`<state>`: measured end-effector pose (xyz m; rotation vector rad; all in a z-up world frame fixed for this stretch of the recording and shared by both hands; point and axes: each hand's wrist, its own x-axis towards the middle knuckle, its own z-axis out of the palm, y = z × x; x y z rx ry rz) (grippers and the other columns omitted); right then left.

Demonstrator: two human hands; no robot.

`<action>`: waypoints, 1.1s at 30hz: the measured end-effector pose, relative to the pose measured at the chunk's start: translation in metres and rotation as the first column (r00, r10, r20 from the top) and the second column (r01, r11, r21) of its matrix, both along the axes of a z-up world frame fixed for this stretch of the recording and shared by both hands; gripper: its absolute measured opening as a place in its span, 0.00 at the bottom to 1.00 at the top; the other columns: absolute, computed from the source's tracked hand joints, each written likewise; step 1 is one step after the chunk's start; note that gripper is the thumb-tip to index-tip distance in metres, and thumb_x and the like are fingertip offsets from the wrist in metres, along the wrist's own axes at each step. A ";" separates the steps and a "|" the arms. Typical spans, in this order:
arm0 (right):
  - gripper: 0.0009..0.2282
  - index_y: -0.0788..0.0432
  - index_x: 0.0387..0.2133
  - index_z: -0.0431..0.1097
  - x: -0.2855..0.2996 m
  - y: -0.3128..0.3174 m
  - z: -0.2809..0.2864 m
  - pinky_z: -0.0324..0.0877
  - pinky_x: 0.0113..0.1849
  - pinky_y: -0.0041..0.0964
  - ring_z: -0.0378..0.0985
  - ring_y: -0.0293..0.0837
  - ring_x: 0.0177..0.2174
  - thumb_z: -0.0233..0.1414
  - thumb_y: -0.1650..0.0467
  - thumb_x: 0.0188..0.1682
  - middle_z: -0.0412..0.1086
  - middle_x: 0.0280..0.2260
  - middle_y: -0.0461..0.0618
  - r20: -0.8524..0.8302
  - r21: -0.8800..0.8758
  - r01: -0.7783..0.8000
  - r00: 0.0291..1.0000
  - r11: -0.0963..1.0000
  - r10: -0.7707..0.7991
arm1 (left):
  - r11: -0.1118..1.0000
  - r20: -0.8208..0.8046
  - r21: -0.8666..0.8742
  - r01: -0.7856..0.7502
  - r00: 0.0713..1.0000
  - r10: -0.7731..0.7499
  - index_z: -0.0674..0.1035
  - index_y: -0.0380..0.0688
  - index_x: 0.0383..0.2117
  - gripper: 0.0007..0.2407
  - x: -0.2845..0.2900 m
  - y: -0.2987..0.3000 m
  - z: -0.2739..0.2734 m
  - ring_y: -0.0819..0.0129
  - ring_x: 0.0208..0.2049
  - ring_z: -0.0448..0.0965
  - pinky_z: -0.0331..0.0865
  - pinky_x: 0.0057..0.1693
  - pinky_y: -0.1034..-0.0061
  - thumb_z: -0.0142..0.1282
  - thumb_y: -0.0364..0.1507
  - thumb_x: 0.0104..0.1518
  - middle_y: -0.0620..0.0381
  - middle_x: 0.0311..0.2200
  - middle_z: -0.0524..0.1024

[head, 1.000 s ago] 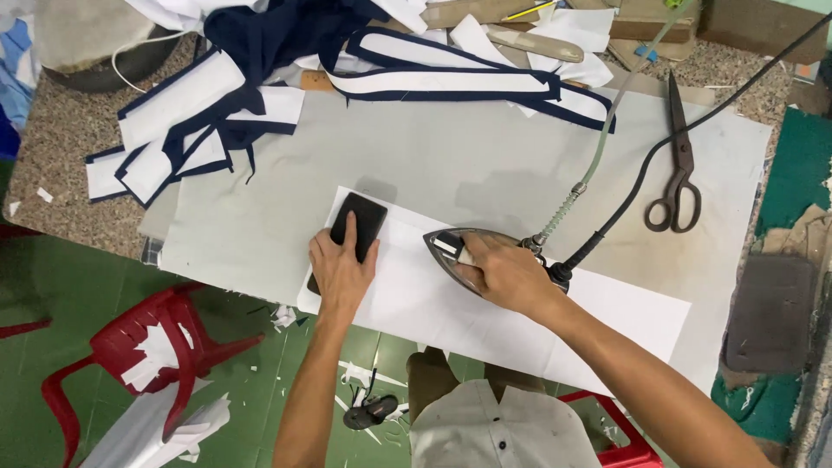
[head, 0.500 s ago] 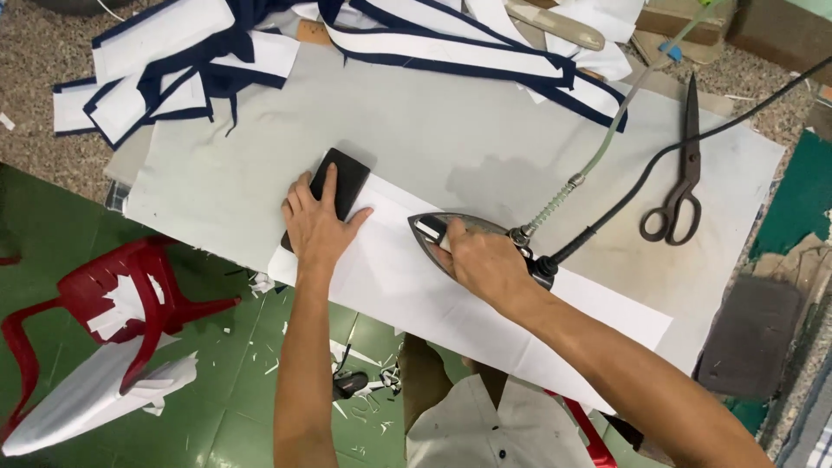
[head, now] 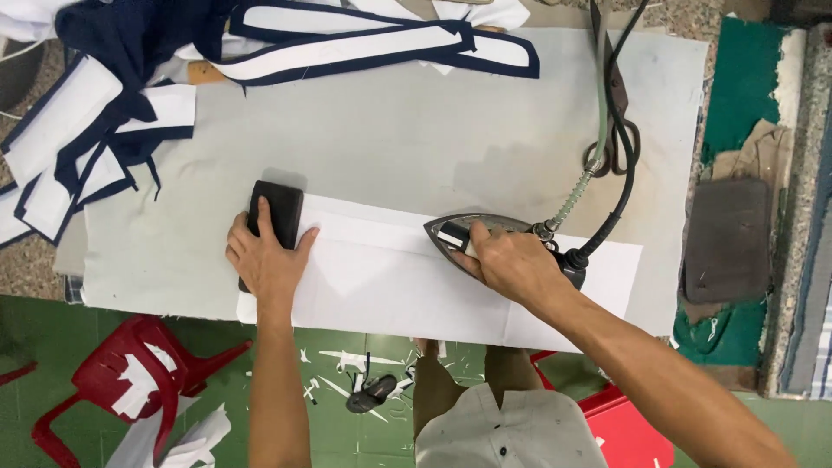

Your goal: A person is ironing a strip of white fabric, likely for a garment collar or cuff, folding it carefully and using an iron and a smartphone as a weight to set the creases.

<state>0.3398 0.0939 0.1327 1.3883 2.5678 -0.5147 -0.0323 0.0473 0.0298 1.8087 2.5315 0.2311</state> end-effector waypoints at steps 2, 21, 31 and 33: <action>0.18 0.60 0.36 0.65 0.000 -0.002 -0.004 0.77 0.27 0.45 0.82 0.56 0.23 0.46 0.56 0.55 0.73 0.22 0.59 0.013 0.016 -0.001 1.000 1.000 0.001 | 1.000 0.017 -0.011 -0.004 1.000 0.004 0.59 0.55 0.69 0.40 -0.002 -0.002 -0.004 0.45 0.58 0.57 0.51 0.59 0.53 0.61 0.55 0.52 0.41 0.59 0.58; 0.19 0.58 0.38 0.67 -0.009 -0.003 0.013 0.78 0.33 0.43 0.84 0.51 0.27 0.43 0.54 0.56 0.76 0.23 0.56 0.135 -0.059 0.063 0.989 0.996 -0.055 | 0.980 0.117 0.197 0.033 0.992 -0.056 0.68 0.49 0.65 0.30 -0.018 -0.012 -0.024 0.52 0.64 0.55 0.53 0.63 0.54 0.57 0.50 0.61 0.46 0.62 0.58; 0.18 0.58 0.36 0.66 0.001 -0.004 0.005 0.78 0.30 0.44 0.83 0.52 0.26 0.45 0.55 0.54 0.76 0.23 0.57 0.038 0.027 -0.001 0.999 1.000 0.000 | 0.968 0.107 0.248 0.035 0.992 -0.064 0.70 0.45 0.65 0.28 -0.006 -0.010 -0.012 0.49 0.63 0.59 0.56 0.62 0.54 0.61 0.44 0.62 0.44 0.60 0.61; 0.18 0.59 0.35 0.65 0.002 -0.002 -0.001 0.78 0.30 0.47 0.83 0.54 0.26 0.46 0.55 0.54 0.75 0.22 0.58 0.002 -0.021 0.022 1.000 1.000 -0.022 | 0.973 0.087 0.228 0.031 0.995 -0.052 0.70 0.46 0.65 0.29 -0.006 -0.011 -0.012 0.50 0.62 0.61 0.57 0.62 0.55 0.62 0.45 0.60 0.44 0.59 0.63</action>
